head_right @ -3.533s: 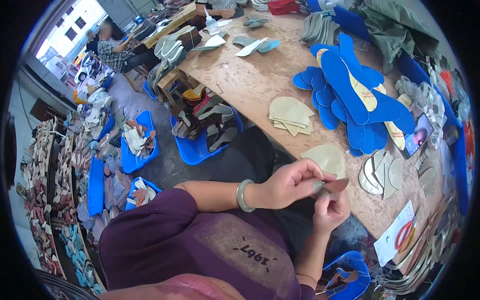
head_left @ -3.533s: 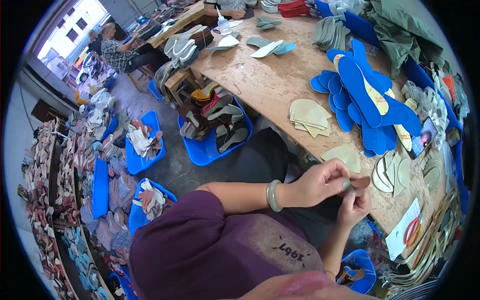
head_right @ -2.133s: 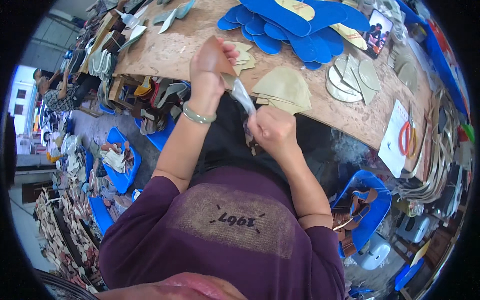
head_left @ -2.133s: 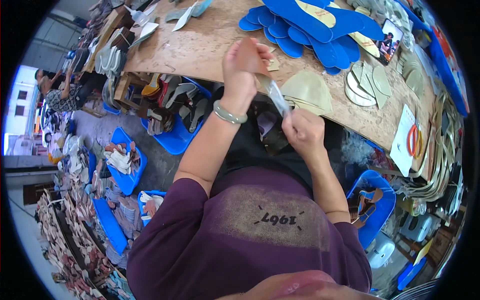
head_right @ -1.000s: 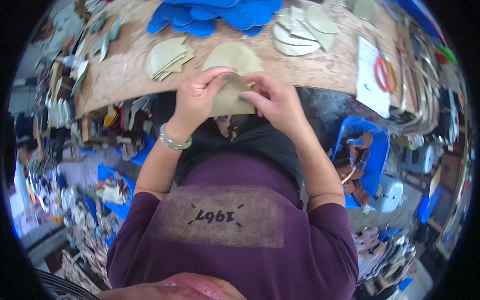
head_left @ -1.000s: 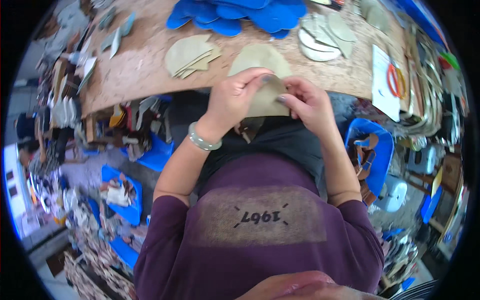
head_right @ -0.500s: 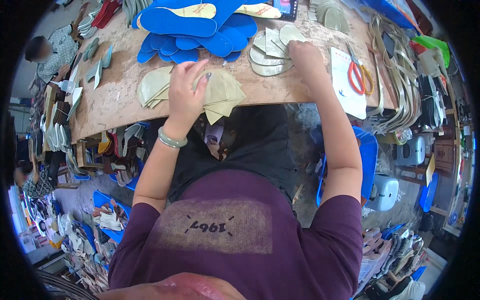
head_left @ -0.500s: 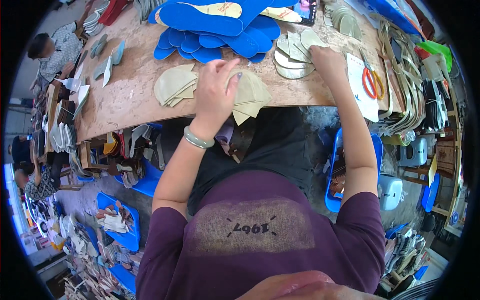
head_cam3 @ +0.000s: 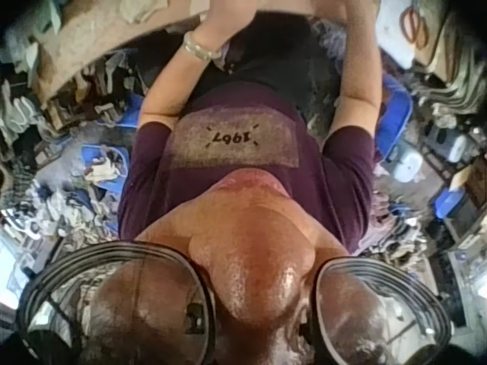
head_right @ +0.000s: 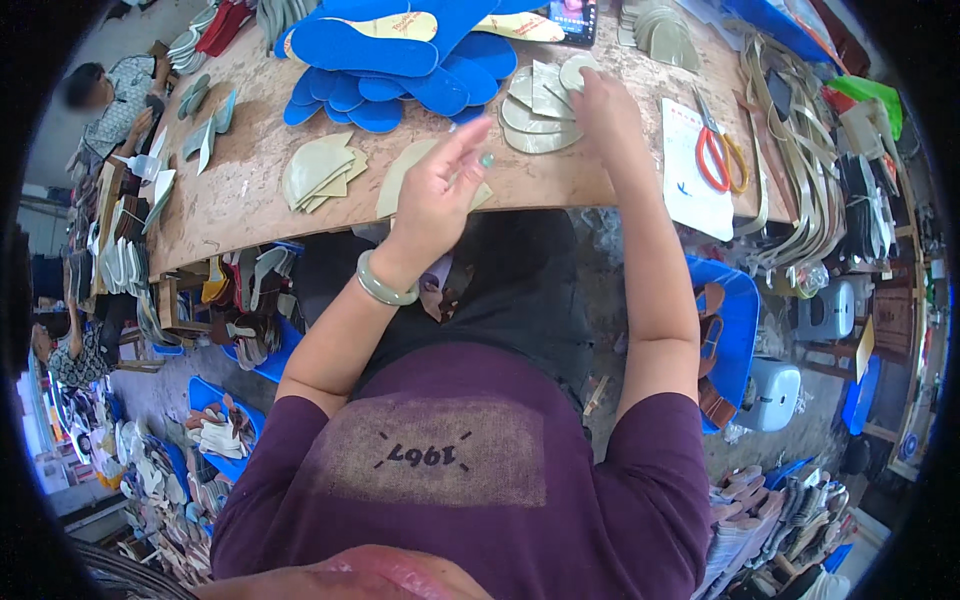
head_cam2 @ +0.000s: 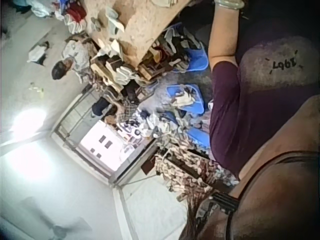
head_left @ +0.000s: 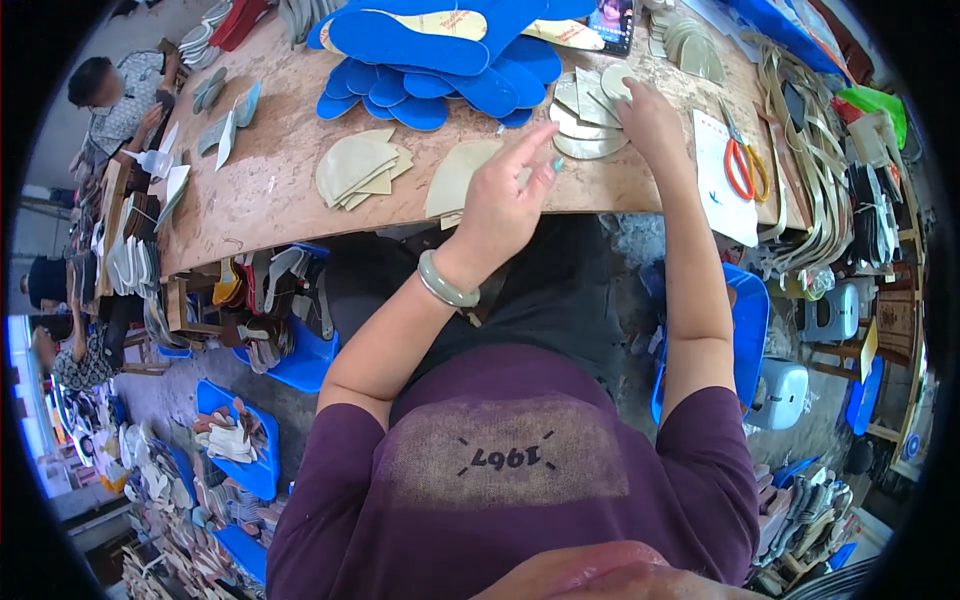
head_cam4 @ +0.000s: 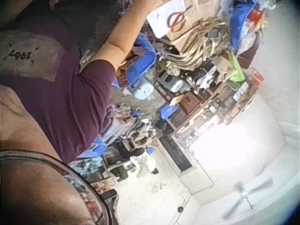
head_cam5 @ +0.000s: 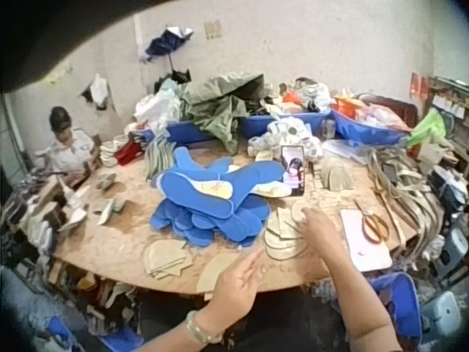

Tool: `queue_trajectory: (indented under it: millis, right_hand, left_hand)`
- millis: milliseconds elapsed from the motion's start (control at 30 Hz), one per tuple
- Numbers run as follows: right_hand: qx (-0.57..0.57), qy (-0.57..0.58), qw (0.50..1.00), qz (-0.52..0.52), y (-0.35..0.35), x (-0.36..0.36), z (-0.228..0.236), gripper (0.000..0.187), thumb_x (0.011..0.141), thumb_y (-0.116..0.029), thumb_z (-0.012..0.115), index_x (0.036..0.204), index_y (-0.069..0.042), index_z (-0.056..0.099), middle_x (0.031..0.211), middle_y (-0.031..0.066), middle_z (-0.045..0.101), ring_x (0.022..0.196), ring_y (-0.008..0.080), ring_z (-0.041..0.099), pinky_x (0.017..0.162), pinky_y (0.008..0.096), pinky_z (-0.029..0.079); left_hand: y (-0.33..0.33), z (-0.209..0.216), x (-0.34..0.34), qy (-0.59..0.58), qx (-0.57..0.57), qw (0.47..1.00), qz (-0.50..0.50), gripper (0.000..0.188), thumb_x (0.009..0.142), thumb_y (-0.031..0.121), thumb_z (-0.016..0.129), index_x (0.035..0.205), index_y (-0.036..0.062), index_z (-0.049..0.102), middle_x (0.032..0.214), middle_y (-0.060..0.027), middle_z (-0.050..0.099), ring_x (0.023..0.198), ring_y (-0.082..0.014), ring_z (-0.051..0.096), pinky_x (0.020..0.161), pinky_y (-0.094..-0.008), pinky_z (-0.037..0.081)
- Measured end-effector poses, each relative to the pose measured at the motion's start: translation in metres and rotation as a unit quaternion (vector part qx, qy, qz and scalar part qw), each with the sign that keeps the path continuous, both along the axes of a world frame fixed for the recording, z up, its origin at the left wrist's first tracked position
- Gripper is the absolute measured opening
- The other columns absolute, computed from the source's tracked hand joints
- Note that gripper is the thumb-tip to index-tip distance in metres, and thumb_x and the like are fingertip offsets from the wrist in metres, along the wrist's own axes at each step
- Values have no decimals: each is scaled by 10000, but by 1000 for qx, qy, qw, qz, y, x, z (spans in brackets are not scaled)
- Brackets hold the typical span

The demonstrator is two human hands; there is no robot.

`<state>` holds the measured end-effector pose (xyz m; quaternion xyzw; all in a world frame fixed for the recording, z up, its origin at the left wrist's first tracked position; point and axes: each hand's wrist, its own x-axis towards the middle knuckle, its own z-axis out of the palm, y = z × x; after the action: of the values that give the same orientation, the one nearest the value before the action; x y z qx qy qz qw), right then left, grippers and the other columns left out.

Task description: The person repeatedly picks up beige and brown insole pieces from a table, aligns them, and presses them together by hand. They handle the pieces one at a time, occasionally flipping them over and placing them back on the table or into a nearby bin.

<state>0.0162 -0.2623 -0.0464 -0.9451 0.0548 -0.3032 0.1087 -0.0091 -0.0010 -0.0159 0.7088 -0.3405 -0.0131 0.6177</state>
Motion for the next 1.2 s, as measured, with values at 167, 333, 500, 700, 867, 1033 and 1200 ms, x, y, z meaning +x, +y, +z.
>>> queue_trajectory:
  millis: [167,333,500,700,867,1033,1200]
  right_hand:
    - [-166,154,973,38,-22,28,-21,127,842,-114,493,811,-34,586,737,199,633,718,388,638,632,456,517]
    - [-39,42,998,-28,4,3,27,159,875,-151,532,864,-23,627,788,188,653,727,321,664,621,423,507]
    - [243,4,964,111,116,-62,66,144,868,-109,587,926,-7,670,741,131,655,644,177,630,602,305,481]
    - [607,37,756,241,176,-91,48,52,861,-8,608,895,10,643,802,-8,617,701,57,553,634,205,450]
    - [594,63,753,275,192,-93,51,35,865,-5,637,890,19,641,842,-6,615,743,49,548,675,195,446]
    - [542,27,801,253,197,-98,57,89,860,20,605,934,42,649,854,39,640,804,101,583,725,223,456]
    - [536,-5,806,252,200,-99,63,112,862,36,569,939,47,650,879,66,653,806,123,602,726,240,465]
  left_hand:
    - [17,-5,-12,-1,53,999,-12,338,905,56,542,1240,18,569,1119,-98,649,935,-145,597,848,-295,480]
    - [25,8,-20,13,11,1000,-16,423,901,61,556,1317,13,497,1260,-189,581,1129,-308,592,942,-355,463]
    - [41,28,-28,-151,19,984,90,568,898,56,565,1422,13,350,1355,-214,492,1211,-330,531,971,-356,444]
    - [66,23,-47,22,18,1000,13,510,925,-65,444,1420,25,367,1303,-191,548,1119,-258,611,913,-304,488]
    - [75,17,-45,-72,29,994,81,483,894,-99,440,1367,0,429,1332,-215,513,1161,-313,576,932,-340,496]
    - [73,14,-38,-228,57,965,115,557,839,-125,468,1381,-29,382,1368,-260,451,1222,-391,499,963,-391,481]
    - [75,26,-38,-247,85,960,106,589,836,-111,470,1404,-57,321,1398,-297,389,1241,-421,467,982,-409,457]
